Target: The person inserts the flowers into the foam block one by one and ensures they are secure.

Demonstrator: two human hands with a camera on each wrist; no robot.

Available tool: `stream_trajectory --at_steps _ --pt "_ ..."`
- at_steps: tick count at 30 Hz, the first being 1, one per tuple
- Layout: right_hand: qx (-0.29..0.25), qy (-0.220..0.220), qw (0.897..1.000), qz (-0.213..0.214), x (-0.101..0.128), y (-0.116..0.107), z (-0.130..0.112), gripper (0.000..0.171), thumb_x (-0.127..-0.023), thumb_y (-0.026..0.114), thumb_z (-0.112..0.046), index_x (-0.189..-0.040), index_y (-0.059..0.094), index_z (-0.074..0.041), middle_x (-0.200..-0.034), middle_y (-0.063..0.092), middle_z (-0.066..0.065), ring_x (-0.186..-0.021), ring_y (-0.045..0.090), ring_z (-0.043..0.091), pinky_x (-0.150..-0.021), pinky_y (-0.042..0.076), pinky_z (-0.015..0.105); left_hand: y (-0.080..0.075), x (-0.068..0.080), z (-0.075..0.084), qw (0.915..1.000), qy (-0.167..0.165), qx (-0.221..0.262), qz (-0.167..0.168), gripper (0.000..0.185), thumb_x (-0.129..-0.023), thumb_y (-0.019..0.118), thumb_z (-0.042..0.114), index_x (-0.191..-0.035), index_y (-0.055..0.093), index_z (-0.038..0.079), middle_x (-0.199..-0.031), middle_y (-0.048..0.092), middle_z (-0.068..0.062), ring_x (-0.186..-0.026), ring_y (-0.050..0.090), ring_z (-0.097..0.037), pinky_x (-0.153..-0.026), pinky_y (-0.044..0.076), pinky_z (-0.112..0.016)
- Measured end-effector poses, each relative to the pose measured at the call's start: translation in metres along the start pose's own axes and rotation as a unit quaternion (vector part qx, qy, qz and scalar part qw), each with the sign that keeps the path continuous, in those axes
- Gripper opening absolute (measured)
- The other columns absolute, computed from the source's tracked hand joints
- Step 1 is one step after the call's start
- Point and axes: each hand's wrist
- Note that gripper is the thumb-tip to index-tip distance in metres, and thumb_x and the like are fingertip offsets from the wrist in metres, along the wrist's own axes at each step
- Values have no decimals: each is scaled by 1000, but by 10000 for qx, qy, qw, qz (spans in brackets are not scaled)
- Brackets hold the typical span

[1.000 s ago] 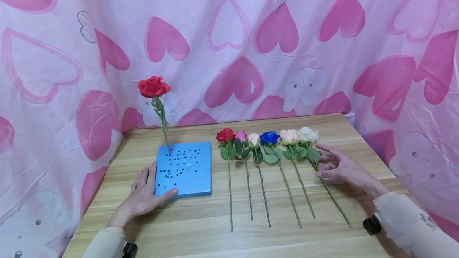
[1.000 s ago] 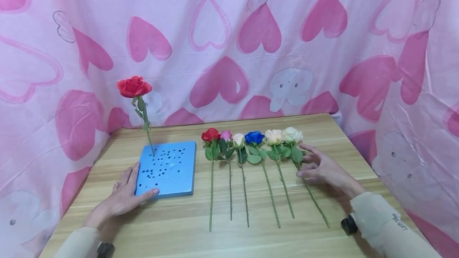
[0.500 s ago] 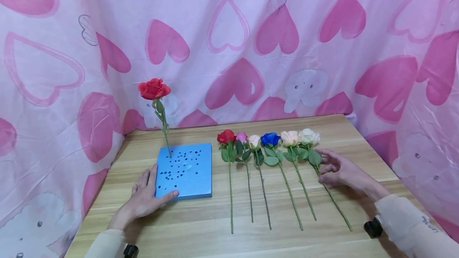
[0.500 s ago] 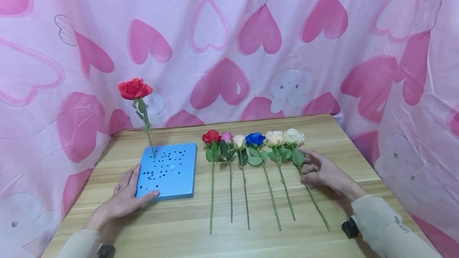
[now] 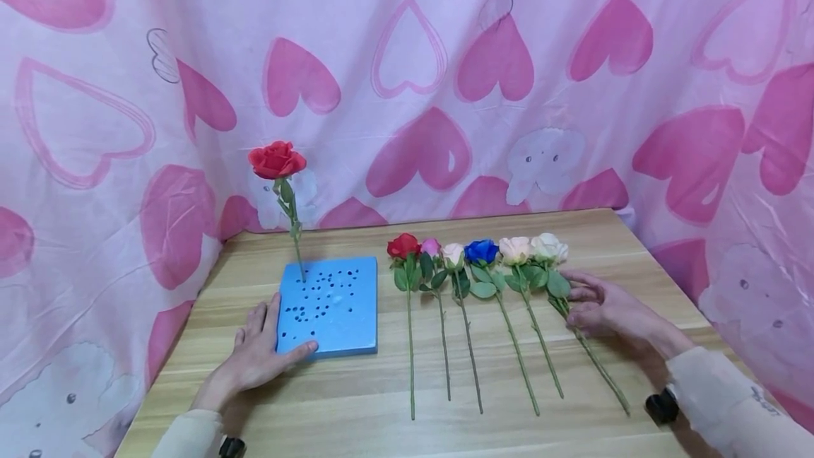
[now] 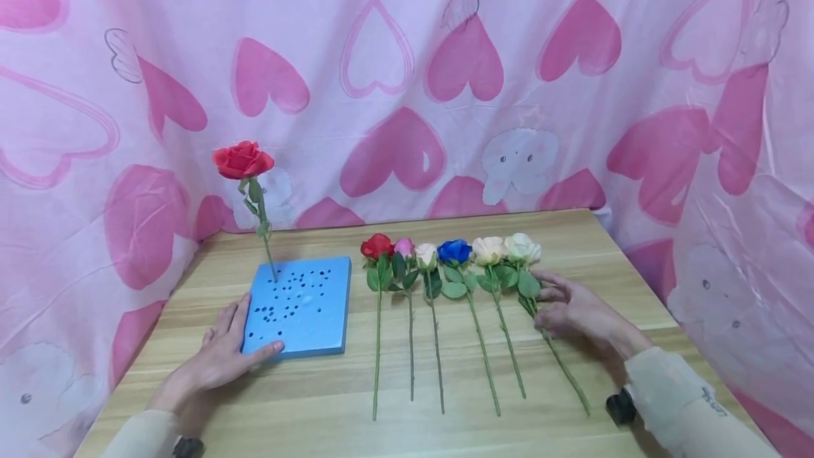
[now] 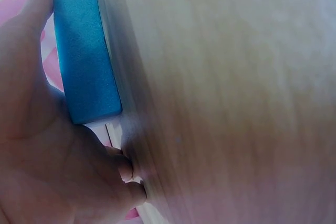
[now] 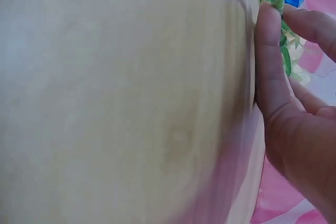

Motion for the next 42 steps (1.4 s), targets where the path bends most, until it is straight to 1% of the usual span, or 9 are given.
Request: stream_trajectory --at_steps 5,10,14,22,29,32,36,40,42 --pt "131 -98 9998 -144 -2 0 -2 96 -90 76 0 -166 17 -8 -145 43 37 -102 72 40 -84 62 51 1 1 1 10000 -12 -25 -15 129 -87 63 77 -165 -9 3 -164 -4 -40 -150 -4 -62 -113 -1 -82" --pt "133 -120 9995 -269 -2 0 -2 95 -91 74 0 -165 16 -7 -140 50 34 -102 73 37 -83 62 50 2 2 1 10000 28 -29 11 129 -87 64 76 -165 -9 3 -164 -3 -41 -150 -4 -63 -112 0 -82" --pt "80 -182 9997 -160 -2 1 -3 94 -91 75 -1 -165 19 -10 -139 53 31 -101 73 36 -82 63 48 0 0 1 10000 62 -33 52 129 -87 64 76 -165 -9 3 -164 -2 -41 -150 -4 -62 -112 0 -82" --pt "22 -117 9998 152 -1 -2 -8 91 -92 76 -4 -164 22 -7 -141 57 23 -100 74 34 -84 63 48 -2 -2 2 10000 46 -60 2 129 -87 63 76 -165 -10 4 -164 -3 -41 -150 -4 -63 -112 -1 -82" --pt "41 -372 9986 373 -1 -1 -21 89 -93 76 -6 -165 24 -10 -138 59 22 -104 72 30 -85 62 47 0 2 0 10000 72 -57 -6 128 -88 63 75 -164 -9 3 -163 -4 -42 -150 -4 -63 -111 0 -83" --pt "-5 -603 9974 392 -1 1 -27 87 -94 74 -4 -165 24 -10 -136 60 20 -106 72 30 -86 62 47 0 3 0 10000 81 -43 -8 128 -88 64 74 -164 -9 3 -163 -3 -43 -149 -4 -64 -111 0 -83" --pt "-10 -876 9956 319 -2 2 -35 85 -95 71 -1 -165 23 -10 -136 62 19 -108 72 34 -89 61 51 1 3 -1 10000 58 -30 -19 128 -88 64 75 -165 -9 3 -163 -3 -43 -149 -4 -64 -111 0 -83" --pt "9 -973 9945 380 -4 2 -44 84 -96 71 -1 -165 24 -9 -132 65 11 -107 73 30 -88 60 55 1 1 -1 9999 79 -50 47 128 -87 64 75 -165 -8 3 -163 -2 -42 -150 -3 -63 -112 1 -83" --pt "2 -986 9941 449 -5 3 -49 84 -96 71 -2 -165 24 -8 -130 65 8 -105 73 25 -87 61 52 1 1 -1 9999 93 -49 74 128 -87 64 75 -165 -8 3 -163 -2 -42 -150 -3 -63 -112 1 -82"
Point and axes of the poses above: each hand's wrist, its own x-axis away from the middle knuckle, its own y-axis out of the palm, z = x × y
